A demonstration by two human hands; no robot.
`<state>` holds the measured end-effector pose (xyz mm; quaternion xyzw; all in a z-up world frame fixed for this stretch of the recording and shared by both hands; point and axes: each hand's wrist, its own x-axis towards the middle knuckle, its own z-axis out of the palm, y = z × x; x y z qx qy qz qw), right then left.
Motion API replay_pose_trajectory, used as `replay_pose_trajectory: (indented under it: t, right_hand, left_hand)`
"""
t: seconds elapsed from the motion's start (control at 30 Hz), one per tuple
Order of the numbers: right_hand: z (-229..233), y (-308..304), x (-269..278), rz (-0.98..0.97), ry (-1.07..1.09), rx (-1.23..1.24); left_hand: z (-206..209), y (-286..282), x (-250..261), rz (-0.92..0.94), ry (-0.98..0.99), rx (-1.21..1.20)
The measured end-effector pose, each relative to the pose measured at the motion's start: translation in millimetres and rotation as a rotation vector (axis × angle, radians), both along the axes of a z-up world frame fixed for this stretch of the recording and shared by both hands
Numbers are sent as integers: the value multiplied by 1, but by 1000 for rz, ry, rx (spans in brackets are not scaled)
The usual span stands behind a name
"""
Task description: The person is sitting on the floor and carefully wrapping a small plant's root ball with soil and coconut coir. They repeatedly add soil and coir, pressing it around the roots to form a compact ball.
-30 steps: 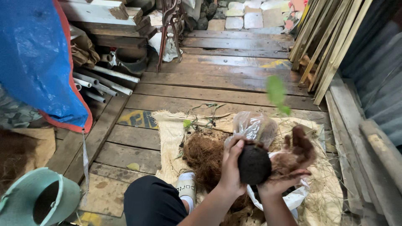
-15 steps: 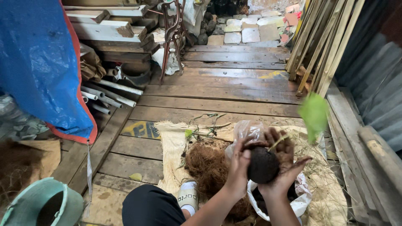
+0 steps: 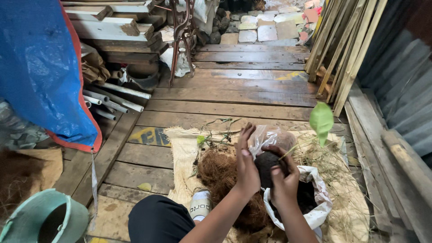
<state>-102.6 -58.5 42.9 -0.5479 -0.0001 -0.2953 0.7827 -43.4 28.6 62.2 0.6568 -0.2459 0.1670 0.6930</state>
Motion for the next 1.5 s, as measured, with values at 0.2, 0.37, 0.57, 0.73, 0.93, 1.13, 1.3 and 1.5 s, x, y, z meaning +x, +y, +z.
replay_pose_trajectory:
  t: [0.2, 0.37, 0.57, 0.73, 0.93, 1.13, 1.3, 1.5]
  right_hand:
    - [-11, -21, -1, -42, 156, -353]
    - [-15, -6, 3, -82, 308, -560]
    - [4, 2, 4, 99, 332, -320]
    - [12, -1, 5, 211, 547, -3]
    - [-18, 11, 0, 111, 210, -171]
    - [-59, 10, 7, -95, 309, 23]
    - [-53, -4, 13, -335, 150, -25]
    - [-41, 26, 6, -81, 265, -32]
  left_hand:
    - [-29, -6, -18, -123, 341, -280]
    - [-41, -16, -26, -91, 684, -368]
    - [-43, 4, -11, -58, 1050, -599]
    - [-52, -4, -27, -297, 805, -516]
    - [-56, -1, -8, -113, 590, -555]
    - [-48, -3, -3, 87, 367, -220]
    - [-47, -6, -21, -167, 281, -390]
    - [-67, -10, -21, 7, 339, -221]
